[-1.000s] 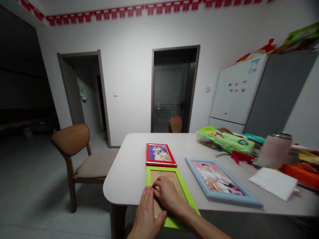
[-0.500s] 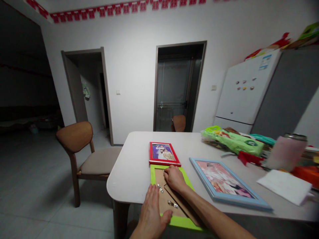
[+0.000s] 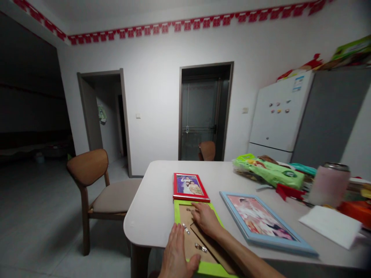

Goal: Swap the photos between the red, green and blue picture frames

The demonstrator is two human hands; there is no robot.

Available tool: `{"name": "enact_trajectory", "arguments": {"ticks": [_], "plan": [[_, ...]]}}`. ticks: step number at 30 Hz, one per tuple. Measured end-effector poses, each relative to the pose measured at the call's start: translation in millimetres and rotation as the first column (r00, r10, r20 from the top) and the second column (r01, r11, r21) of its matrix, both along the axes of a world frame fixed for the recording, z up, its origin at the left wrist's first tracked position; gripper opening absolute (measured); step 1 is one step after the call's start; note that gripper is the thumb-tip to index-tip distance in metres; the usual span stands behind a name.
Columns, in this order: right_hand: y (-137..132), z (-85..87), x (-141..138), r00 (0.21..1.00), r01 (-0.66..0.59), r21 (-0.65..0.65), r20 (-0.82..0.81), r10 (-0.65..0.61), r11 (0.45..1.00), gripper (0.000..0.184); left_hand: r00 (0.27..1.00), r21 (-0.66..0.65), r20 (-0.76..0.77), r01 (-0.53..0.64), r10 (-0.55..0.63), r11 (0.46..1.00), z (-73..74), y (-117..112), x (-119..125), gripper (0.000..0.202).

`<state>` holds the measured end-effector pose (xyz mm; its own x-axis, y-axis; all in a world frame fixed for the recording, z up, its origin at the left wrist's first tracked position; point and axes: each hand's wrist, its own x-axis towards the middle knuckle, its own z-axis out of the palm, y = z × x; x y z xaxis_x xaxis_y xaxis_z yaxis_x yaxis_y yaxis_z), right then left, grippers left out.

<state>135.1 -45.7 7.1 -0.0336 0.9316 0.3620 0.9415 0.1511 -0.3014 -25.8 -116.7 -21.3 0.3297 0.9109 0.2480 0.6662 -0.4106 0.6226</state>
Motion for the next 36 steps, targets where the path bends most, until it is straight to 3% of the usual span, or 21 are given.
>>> {"name": "enact_trajectory", "arguments": {"ticks": [7, 12, 15, 17, 20, 22, 24, 27, 30, 33, 36], "plan": [[-61, 5.0, 20, 0.99, -0.135, -0.143, -0.062, 0.127, 0.981, 0.032, 0.997, -0.023, -0.068, -0.049, 0.047, 0.999, 3.3, -2, 3, 0.069], [-64, 14.5, 13, 0.987, -0.109, -0.116, -0.13, 0.094, 0.987, 0.026, 0.998, -0.057, -0.022, -0.061, 0.06, 0.997, 7.9, -1, 3, 0.067], [-63, 32.5, 11, 0.987, -0.098, -0.128, -0.138, 0.08, 0.987, 0.017, 0.985, -0.094, 0.14, -0.09, 0.103, 0.991, 16.3, 5, 4, 0.064], [-65, 46.1, 7, 0.987, -0.096, -0.126, -0.138, 0.079, 0.987, 0.018, 0.937, -0.126, 0.332, -0.074, 0.112, 0.989, 23.4, 10, 5, 0.058], [-69, 61.2, -10, 0.981, -0.139, -0.093, -0.147, 0.124, 0.986, 0.021, 0.761, -0.193, 0.638, 0.013, 0.115, 0.981, 31.5, 21, 1, 0.044], [-71, 65.0, -21, 0.968, -0.189, -0.061, -0.178, 0.176, 0.98, 0.026, 0.649, -0.248, 0.746, 0.064, 0.148, 0.967, 33.4, 28, -8, 0.036], [-70, 63.4, -26, 0.953, -0.219, -0.036, -0.224, 0.206, 0.975, 0.032, 0.612, -0.294, 0.768, 0.081, 0.185, 0.952, 32.9, 34, -25, 0.031], [-67, 51.2, -13, 0.954, -0.197, -0.042, -0.241, 0.181, 0.98, 0.037, 0.637, -0.33, 0.735, 0.038, 0.231, 0.943, 28.7, 42, -60, 0.028], [-61, 30.4, 18, 0.983, -0.076, -0.111, -0.172, 0.056, 0.991, 0.041, 0.687, -0.357, 0.675, -0.016, 0.27, 0.934, 21.5, 50, -91, 0.022], [-57, 9.9, 46, 0.995, 0.059, -0.184, -0.071, -0.073, 0.981, 0.044, 0.765, -0.376, 0.577, -0.064, 0.288, 0.924, 14.0, 60, -108, 0.021], [-58, -2.7, 57, 0.993, 0.117, -0.223, -0.009, -0.122, 0.968, 0.047, 0.842, -0.357, 0.433, -0.167, 0.321, 0.919, 9.5, 68, -115, 0.025]]}}
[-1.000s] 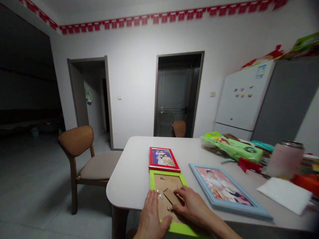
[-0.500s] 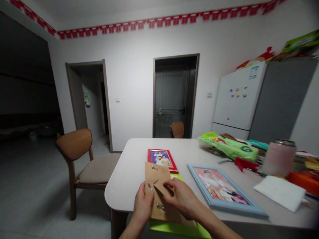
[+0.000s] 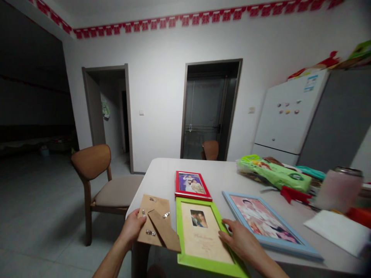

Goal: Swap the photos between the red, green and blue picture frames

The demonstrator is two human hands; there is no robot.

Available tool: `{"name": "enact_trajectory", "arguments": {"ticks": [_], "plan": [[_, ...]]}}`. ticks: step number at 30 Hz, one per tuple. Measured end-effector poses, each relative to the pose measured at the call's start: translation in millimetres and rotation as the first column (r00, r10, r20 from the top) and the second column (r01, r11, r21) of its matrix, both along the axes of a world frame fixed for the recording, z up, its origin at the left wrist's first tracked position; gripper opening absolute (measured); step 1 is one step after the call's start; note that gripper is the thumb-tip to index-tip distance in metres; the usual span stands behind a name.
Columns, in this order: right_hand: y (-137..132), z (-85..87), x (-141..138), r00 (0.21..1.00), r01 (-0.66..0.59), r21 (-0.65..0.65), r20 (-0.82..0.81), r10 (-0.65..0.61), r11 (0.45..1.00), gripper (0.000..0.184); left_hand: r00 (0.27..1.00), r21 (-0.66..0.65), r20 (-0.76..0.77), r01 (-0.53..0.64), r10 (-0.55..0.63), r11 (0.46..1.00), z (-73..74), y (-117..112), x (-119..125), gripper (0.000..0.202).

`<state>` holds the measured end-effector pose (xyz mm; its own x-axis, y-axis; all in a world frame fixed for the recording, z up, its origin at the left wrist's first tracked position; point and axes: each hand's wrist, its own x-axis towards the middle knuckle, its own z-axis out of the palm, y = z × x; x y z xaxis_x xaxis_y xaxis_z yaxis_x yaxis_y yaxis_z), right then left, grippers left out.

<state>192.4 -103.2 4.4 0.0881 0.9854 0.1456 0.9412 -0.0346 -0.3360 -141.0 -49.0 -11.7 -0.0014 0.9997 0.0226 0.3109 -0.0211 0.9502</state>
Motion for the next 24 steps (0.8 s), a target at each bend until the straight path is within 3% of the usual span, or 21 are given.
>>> {"name": "enact_trajectory", "arguments": {"ticks": [3, 6, 12, 15, 17, 20, 24], "plan": [[-1, -4.6, -1, 1.0, 0.016, -0.004, 0.015, -0.016, 1.0, 0.049, 0.971, 0.031, -0.223, -0.084, 0.089, 0.996, -0.5, 3, -3, 0.042], [-1, -5.7, -5, 0.999, 0.027, 0.004, 0.021, -0.027, 1.0, 0.049, 0.893, 0.08, -0.423, -0.134, 0.155, 0.988, 1.2, 1, -5, 0.059], [4, -4.2, -1, 0.998, 0.057, 0.028, 0.005, -0.057, 0.998, 0.05, 0.78, 0.196, -0.587, -0.124, 0.218, 0.973, 8.6, -9, 8, 0.054], [5, -1.6, 3, 0.99, 0.093, 0.018, -0.112, -0.091, 0.995, 0.057, 0.835, 0.313, -0.512, -0.039, 0.203, 0.949, 14.6, -23, 38, 0.048], [4, 0.9, 4, 0.961, 0.111, -0.022, -0.253, -0.113, 0.994, 0.062, 0.917, 0.377, -0.392, 0.091, 0.07, 0.922, 17.6, -38, 67, 0.046], [-3, 7.6, -1, 0.831, 0.106, -0.108, -0.537, -0.148, 0.988, 0.07, 0.931, 0.359, -0.32, 0.291, -0.176, 0.887, 19.3, -61, 111, 0.049], [-14, 24.1, -12, 0.537, 0.021, -0.142, -0.833, -0.131, 0.99, 0.073, 0.877, 0.319, -0.319, 0.457, -0.36, 0.83, 21.6, -80, 151, 0.06]]}}
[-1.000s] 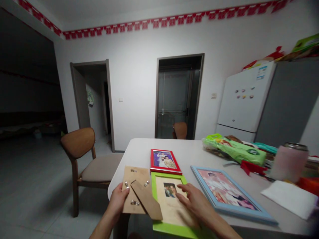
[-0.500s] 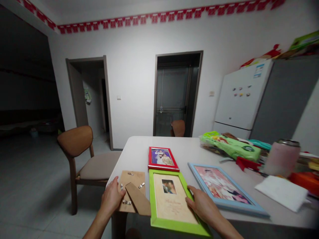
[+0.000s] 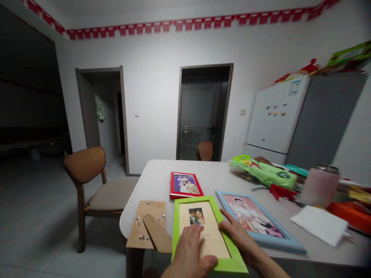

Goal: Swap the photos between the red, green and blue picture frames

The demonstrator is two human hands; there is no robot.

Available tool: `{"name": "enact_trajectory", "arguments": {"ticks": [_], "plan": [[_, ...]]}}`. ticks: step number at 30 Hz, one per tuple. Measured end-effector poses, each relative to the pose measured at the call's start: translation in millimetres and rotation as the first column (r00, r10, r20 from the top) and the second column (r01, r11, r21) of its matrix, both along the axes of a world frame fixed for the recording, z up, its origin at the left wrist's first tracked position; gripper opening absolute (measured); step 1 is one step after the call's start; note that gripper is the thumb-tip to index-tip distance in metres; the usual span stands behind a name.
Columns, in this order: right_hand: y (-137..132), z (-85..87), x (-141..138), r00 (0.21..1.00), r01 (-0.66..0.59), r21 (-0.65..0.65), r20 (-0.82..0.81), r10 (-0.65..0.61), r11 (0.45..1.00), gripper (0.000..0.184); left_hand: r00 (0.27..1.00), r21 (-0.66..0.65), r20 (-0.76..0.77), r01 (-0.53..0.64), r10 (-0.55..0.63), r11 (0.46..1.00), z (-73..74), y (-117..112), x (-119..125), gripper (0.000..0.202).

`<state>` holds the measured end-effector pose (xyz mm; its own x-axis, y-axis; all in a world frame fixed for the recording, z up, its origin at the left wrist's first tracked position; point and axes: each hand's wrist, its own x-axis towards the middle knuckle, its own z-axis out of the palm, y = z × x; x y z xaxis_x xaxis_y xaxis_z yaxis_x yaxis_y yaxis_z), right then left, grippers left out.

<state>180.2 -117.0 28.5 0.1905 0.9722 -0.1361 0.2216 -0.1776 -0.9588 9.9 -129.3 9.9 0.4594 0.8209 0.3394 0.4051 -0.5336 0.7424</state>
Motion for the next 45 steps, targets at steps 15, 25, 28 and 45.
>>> {"name": "enact_trajectory", "arguments": {"ticks": [15, 25, 28, 45], "plan": [[0, 15.4, -5, 1.0, 0.009, 0.123, -0.012, -0.007, 0.992, 0.073, 0.981, 0.318, 0.143, -0.171, 0.131, 0.933, 41.8, 0, -22, 0.046], [16, -23.5, 26, 0.738, 0.013, 0.116, 0.669, -0.088, 0.993, 0.049, 0.866, -0.138, 0.213, -0.431, 0.452, 0.892, -9.3, 14, -100, 0.037], [17, -23.0, 24, 0.643, -0.011, 0.103, 0.763, -0.072, 0.995, 0.049, 0.896, -0.164, 0.113, -0.41, 0.43, 0.897, -15.5, 10, -100, 0.036], [22, -20.7, -43, 0.957, -0.072, 0.102, 0.288, 0.04, 0.992, 0.052, 0.933, 0.226, -0.136, -0.3, 0.335, 0.927, -14.6, 1, -88, 0.044]]}}
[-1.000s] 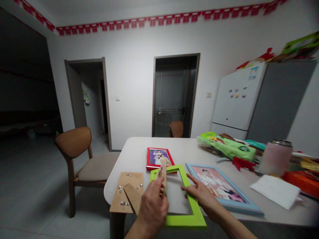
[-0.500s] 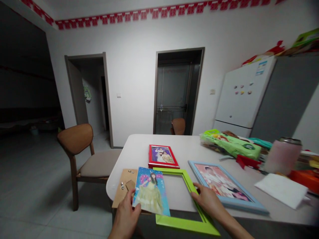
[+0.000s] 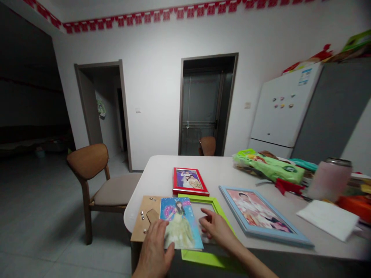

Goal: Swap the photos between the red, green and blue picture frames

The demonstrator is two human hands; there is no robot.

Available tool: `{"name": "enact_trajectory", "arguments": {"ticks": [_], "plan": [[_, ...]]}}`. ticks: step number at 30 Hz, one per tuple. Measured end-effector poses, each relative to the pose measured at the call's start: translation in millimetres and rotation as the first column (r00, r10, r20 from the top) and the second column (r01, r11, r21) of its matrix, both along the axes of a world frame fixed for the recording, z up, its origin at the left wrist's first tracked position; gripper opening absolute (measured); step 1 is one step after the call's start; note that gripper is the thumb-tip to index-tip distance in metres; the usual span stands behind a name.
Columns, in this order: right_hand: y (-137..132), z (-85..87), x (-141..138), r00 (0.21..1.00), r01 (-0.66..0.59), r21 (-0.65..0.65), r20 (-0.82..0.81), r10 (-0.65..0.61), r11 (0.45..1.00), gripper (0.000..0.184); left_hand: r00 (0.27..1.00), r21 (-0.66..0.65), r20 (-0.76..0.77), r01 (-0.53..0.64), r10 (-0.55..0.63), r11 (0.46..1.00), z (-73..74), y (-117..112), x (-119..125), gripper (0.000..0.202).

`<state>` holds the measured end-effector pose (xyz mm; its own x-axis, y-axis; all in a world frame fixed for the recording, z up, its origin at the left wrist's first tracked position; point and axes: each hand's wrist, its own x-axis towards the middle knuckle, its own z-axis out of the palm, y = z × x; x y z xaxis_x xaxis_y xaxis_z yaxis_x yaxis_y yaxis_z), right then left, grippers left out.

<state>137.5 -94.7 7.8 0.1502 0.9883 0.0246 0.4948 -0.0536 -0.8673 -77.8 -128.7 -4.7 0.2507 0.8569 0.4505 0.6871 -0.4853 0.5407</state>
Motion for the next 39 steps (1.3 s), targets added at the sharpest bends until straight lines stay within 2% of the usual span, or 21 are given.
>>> {"name": "enact_trajectory", "arguments": {"ticks": [2, 3, 5, 7, 10, 12, 14, 15, 17, 19, 21, 22, 24, 26, 28, 30, 32, 34, 37, 39], "plan": [[5, 0.1, -19, 0.972, -0.076, -0.117, -0.23, 0.048, 0.99, 0.053, 0.994, 0.0, -0.057, 0.09, -0.09, 0.996, -1.7, 0, 10, 0.052], [7, 2.5, -27, 0.94, -0.127, -0.131, -0.333, 0.077, 0.983, 0.05, 0.989, -0.013, -0.079, 0.124, -0.125, 0.992, -2.2, 0, 16, 0.055], [7, 13.8, -40, 0.853, -0.213, -0.082, -0.501, 0.145, 0.973, 0.04, 0.982, -0.026, -0.107, 0.156, -0.157, 0.987, -1.3, 4, 24, 0.062], [3, 31.9, -49, 0.777, -0.228, -0.006, -0.604, 0.178, 0.974, 0.034, 0.984, 0.011, -0.084, 0.159, -0.157, 0.987, 3.6, 9, 30, 0.062], [-8, 57.8, -55, 0.695, -0.191, 0.111, -0.686, 0.215, 0.975, 0.035, 0.982, 0.114, 0.104, 0.149, -0.161, 0.982, 18.3, 14, 32, 0.051], [-14, 62.9, -55, 0.678, -0.131, 0.133, -0.711, 0.187, 0.982, 0.039, 0.938, 0.128, 0.319, 0.098, -0.135, 0.987, 29.4, 13, 35, 0.041], [-17, 54.2, -52, 0.693, -0.064, 0.058, -0.716, 0.086, 0.996, 0.039, 0.831, 0.049, 0.553, 0.034, -0.056, 0.998, 37.4, 11, 43, 0.033], [-17, 45.9, -50, 0.694, -0.057, 0.007, -0.719, 0.044, 0.998, 0.038, 0.75, -0.017, 0.662, 0.037, -0.016, 0.999, 39.6, 9, 48, 0.033], [-17, 26.7, -43, 0.651, -0.075, -0.065, -0.759, 0.0, 0.995, 0.033, 0.547, -0.144, 0.836, 0.135, 0.047, 0.98, 39.9, 7, 61, 0.038], [-15, 12.0, -32, 0.557, -0.048, -0.05, -0.831, -0.015, 0.998, 0.029, 0.373, -0.212, 0.923, 0.292, 0.093, 0.933, 36.2, 6, 73, 0.046], [-13, 7.2, -18, 0.488, 0.025, -0.02, -0.872, -0.03, 0.999, 0.029, 0.305, -0.232, 0.946, 0.386, 0.114, 0.893, 30.5, 8, 78, 0.051], [-12, 8.3, -9, 0.487, 0.046, -0.027, -0.872, -0.046, 0.999, 0.03, 0.313, -0.244, 0.942, 0.393, 0.12, 0.887, 27.3, 9, 77, 0.053], [-10, 14.0, 8, 0.545, 0.038, -0.057, -0.836, -0.069, 0.998, 0.033, 0.402, -0.275, 0.908, 0.359, 0.118, 0.892, 21.2, 12, 73, 0.056], [-8, 19.5, 24, 0.627, 0.026, -0.078, -0.776, -0.077, 0.997, 0.034, 0.585, -0.315, 0.806, 0.291, 0.093, 0.903, 16.5, 13, 66, 0.056], [-6, 20.9, 34, 0.702, 0.009, -0.078, -0.709, -0.062, 0.997, 0.036, 0.79, -0.336, 0.612, 0.223, 0.032, 0.915, 14.4, 11, 62, 0.054], [-2, 18.1, 39, 0.777, -0.008, -0.091, -0.627, -0.051, 0.996, 0.038, 0.924, -0.339, 0.381, 0.179, -0.039, 0.924, 15.2, 6, 61, 0.054], [1, 13.1, 40, 0.843, -0.013, -0.101, -0.536, -0.043, 0.995, 0.039, 0.976, -0.347, 0.195, 0.157, -0.092, 0.925, 17.4, 0, 62, 0.056], [6, 8.2, 38, 0.878, -0.027, -0.083, -0.479, -0.016, 0.996, 0.041, 0.989, -0.359, 0.082, 0.148, -0.127, 0.922, 18.8, -3, 63, 0.059], [12, 4.1, 35, 0.925, -0.05, -0.039, -0.379, 0.031, 0.998, 0.043, 0.985, -0.346, -0.001, 0.162, -0.173, 0.924, 16.4, -4, 62, 0.06], [16, 3.8, 36, 0.98, -0.023, -0.011, -0.198, 0.02, 1.0, 0.042, 0.979, -0.331, -0.033, 0.178, -0.2, 0.927, 12.8, -3, 61, 0.06]]}}
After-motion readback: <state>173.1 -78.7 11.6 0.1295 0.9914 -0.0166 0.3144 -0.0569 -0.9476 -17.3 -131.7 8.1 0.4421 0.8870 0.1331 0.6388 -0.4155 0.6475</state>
